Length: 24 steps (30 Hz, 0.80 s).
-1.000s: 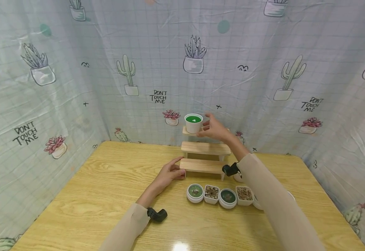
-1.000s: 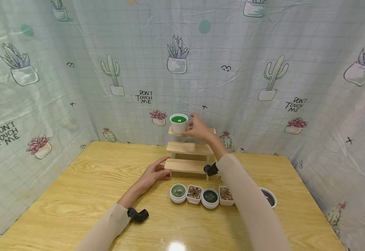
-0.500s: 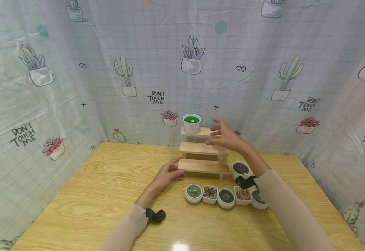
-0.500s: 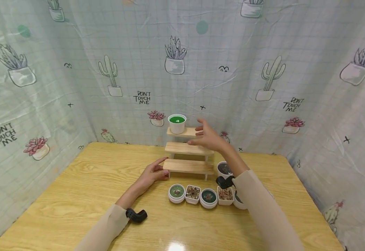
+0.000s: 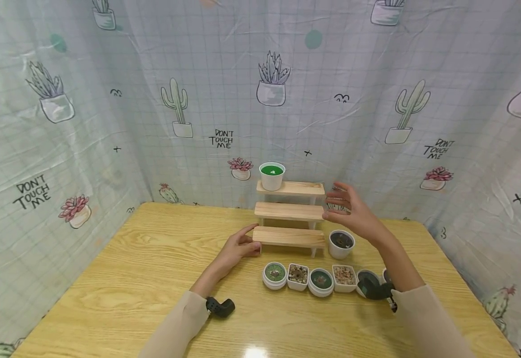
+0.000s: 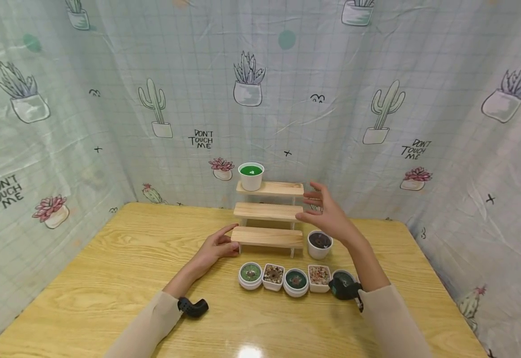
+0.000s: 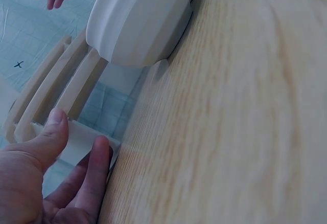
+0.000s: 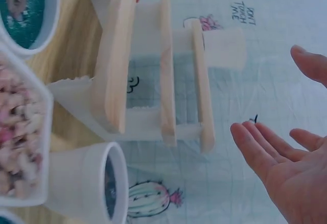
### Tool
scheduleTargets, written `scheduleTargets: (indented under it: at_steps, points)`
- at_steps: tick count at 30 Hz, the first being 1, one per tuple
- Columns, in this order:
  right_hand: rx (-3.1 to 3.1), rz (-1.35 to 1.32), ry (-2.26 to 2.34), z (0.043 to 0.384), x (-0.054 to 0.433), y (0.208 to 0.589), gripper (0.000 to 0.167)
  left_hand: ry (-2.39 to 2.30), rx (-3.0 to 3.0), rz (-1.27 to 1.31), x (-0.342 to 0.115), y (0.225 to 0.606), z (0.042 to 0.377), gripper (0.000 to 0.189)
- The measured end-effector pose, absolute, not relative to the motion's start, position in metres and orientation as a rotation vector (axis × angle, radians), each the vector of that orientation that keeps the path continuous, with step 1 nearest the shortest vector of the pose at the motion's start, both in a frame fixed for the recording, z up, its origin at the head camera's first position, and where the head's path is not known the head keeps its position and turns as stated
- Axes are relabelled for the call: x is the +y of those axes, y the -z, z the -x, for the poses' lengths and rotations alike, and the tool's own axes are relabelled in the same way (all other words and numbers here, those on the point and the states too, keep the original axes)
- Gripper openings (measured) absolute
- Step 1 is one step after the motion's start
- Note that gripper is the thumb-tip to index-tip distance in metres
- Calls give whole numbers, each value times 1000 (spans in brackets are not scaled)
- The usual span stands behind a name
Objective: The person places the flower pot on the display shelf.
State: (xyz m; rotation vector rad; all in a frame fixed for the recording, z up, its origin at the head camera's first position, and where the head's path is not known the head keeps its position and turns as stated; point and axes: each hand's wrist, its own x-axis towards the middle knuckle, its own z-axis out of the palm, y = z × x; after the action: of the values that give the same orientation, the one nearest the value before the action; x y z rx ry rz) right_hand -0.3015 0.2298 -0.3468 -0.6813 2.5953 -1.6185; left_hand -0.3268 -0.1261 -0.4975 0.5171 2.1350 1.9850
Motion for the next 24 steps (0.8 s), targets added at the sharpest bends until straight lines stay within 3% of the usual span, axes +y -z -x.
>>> scheduleTargets:
  at_steps: [10,24]
  points:
    - [2638,642,1622,281,249,371,89,-1993,2137,-509,-125,497,326,72]
    - [2786,541,1440,285,252,401,86,-1991,2135,-507,-126,497,327,72]
